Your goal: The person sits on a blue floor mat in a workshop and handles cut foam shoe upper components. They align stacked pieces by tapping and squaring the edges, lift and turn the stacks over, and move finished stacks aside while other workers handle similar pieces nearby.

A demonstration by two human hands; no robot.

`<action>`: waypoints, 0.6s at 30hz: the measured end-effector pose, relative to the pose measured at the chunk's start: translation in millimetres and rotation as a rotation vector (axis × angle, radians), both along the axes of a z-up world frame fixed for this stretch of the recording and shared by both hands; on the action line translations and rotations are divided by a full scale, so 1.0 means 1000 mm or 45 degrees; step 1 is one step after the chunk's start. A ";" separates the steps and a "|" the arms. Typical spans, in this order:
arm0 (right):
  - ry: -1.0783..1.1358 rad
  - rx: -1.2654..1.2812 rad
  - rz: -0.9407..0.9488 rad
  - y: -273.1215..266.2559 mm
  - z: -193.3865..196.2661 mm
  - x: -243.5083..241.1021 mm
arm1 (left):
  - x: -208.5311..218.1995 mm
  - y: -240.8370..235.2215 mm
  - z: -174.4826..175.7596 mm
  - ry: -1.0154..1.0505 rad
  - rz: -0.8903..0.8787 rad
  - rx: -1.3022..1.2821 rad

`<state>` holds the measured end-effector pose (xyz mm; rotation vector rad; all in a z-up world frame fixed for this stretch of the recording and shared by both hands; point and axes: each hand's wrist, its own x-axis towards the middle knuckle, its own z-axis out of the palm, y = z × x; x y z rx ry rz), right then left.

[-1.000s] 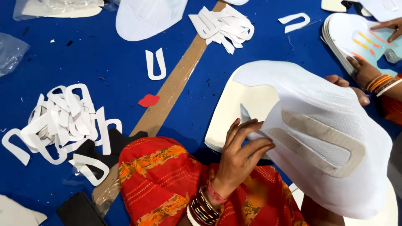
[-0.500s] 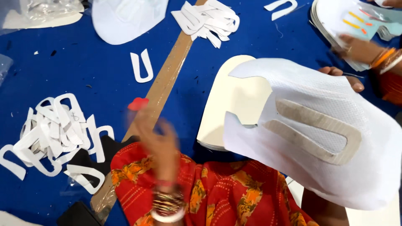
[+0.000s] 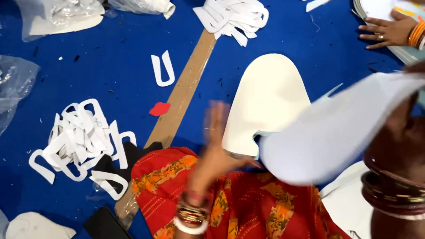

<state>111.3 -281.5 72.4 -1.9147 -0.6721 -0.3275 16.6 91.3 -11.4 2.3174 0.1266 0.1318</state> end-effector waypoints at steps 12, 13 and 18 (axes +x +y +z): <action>0.496 -0.672 -0.381 0.019 0.044 0.018 | 0.075 -0.028 0.028 -0.634 -0.275 -0.581; 0.589 -0.663 -0.413 0.011 0.035 0.019 | 0.081 -0.027 0.023 -0.589 -0.453 -0.994; 0.846 -0.480 -0.472 0.024 0.023 0.027 | 0.068 -0.017 -0.023 0.062 -0.123 -1.126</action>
